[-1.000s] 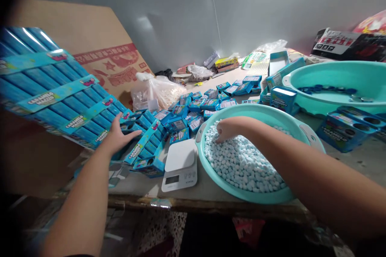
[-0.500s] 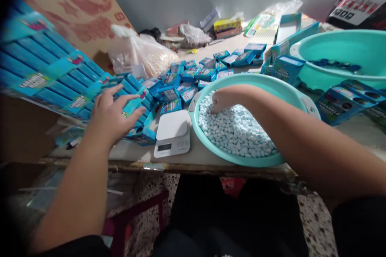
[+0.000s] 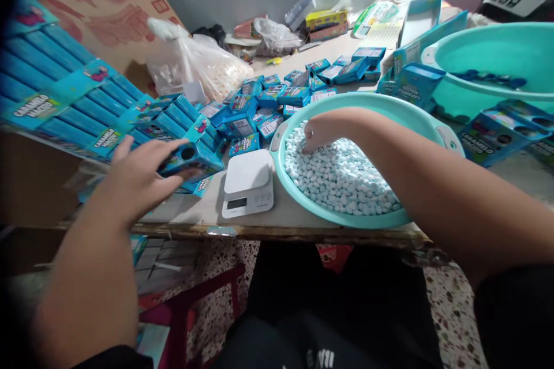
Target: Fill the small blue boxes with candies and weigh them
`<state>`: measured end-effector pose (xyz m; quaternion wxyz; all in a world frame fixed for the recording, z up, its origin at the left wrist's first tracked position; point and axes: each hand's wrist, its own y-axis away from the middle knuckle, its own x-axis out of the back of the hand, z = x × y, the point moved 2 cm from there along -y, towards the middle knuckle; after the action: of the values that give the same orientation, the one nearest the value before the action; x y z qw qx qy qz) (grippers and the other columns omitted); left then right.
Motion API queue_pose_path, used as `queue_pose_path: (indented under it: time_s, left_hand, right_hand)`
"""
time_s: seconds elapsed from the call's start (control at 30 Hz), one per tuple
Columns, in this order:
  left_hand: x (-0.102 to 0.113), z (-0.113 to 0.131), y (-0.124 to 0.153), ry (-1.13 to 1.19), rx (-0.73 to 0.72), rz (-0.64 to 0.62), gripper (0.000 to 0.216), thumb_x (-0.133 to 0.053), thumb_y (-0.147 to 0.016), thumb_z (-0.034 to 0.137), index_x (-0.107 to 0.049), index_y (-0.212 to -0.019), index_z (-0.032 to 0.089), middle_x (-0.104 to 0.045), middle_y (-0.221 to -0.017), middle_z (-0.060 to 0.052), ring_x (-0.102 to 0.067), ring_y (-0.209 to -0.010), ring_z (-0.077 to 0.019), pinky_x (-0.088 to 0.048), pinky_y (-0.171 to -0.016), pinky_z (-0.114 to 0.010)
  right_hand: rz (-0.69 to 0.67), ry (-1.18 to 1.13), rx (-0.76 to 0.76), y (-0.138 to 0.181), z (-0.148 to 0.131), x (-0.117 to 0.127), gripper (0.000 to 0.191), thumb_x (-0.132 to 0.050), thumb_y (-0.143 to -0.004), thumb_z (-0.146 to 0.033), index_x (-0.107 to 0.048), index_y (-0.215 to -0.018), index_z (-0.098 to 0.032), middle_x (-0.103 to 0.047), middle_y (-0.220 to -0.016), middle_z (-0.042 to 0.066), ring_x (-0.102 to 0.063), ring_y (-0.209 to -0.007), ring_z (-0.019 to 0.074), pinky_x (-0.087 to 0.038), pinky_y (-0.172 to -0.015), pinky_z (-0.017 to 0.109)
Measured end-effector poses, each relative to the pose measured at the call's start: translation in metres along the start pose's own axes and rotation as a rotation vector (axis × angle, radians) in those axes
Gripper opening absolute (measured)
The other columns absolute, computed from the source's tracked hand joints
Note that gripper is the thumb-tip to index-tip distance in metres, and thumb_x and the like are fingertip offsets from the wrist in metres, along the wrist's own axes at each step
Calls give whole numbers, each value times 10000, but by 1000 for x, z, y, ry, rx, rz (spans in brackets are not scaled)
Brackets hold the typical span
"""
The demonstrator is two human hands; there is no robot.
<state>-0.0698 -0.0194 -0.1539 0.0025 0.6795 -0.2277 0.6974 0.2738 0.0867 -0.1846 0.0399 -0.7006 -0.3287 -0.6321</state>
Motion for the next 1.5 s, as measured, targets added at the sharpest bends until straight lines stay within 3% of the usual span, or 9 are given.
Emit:
queue_pose_path:
  time_s: [0.27,0.37,0.43,0.53,0.7,1.0,1.27,1.37,1.5]
  left_hand:
    - [-56,30,-16,351,90,-32,802,-780,-801,411,-445,-1523,306,-634,-1345,-116,-575,-1296,-352,-315,-1200,-623]
    - [-75,28,1,617,233,214,1184,-851,-728,464,-85,-1626,362,-420,-1561,-161,-487,-1412,-345,-400,-1164,-574]
    - [-87,27,17,781,308,402,1189,-804,-768,539,16,-1615,378,-361,-1588,-171,-482,-1426,-316,-388,-1180,-557]
    - [-113,23,39,1002,442,496,1001,-698,-827,634,-147,-1601,320,-476,-1489,-179,-503,-1411,-309,-366,-1198,-545]
    - [-151,12,48,1293,519,351,769,-543,-898,674,-378,-1535,276,-476,-1527,-157,-405,-1491,-311,-347,-1226,-498]
    - [-149,4,46,1571,524,301,828,-483,-873,769,-403,-1538,282,-420,-1601,-121,-333,-1535,-306,-288,-1263,-479]
    - [-147,7,43,1568,503,247,862,-534,-821,812,-456,-1502,290,-460,-1572,-109,-379,-1502,-350,-365,-1222,-503]
    - [-138,11,49,1404,516,442,608,-541,-903,637,-524,-1414,308,-548,-1476,-83,-472,-1433,-319,-429,-1169,-501]
    - [-125,22,106,745,721,1084,308,-444,-914,426,-576,-1174,327,-640,-965,-40,-674,-932,-278,-553,-880,-540]
  right_hand:
    - [111,-52,4,-9,13,-1,398,-670,-896,-518,-718,-1027,-145,-717,-1000,85,-571,-782,172,-364,-707,313]
    - [176,-96,41,-11,17,2,468,-689,-859,-577,-706,-1090,-170,-702,-1122,98,-605,-875,204,-405,-740,321]
    - [145,-121,59,-9,15,2,541,-697,-839,-616,-684,-1167,-187,-689,-1165,98,-618,-925,218,-419,-764,325]
    - [113,-113,110,-2,4,0,580,-723,-835,-589,-652,-1245,-185,-649,-1238,105,-622,-983,220,-421,-796,318]
    - [136,-100,94,2,-14,-6,607,-790,-794,-538,-635,-1263,-186,-580,-1296,116,-625,-958,203,-425,-767,314]
    - [18,-129,34,-3,-13,-3,336,-809,-775,-448,-710,-1016,-236,-670,-1005,59,-631,-867,168,-460,-747,324]
    - [-106,-162,-25,0,-18,5,349,-757,-770,-554,-694,-950,-262,-655,-803,11,-601,-710,134,-481,-648,312]
    - [-113,-57,-66,-1,-25,6,140,-765,-764,-327,-716,-885,-276,-657,-738,-3,-588,-663,125,-436,-648,325]
    - [-76,57,-73,-2,-25,-2,179,-750,-751,-238,-746,-930,-251,-676,-730,-15,-548,-630,102,-355,-643,319]
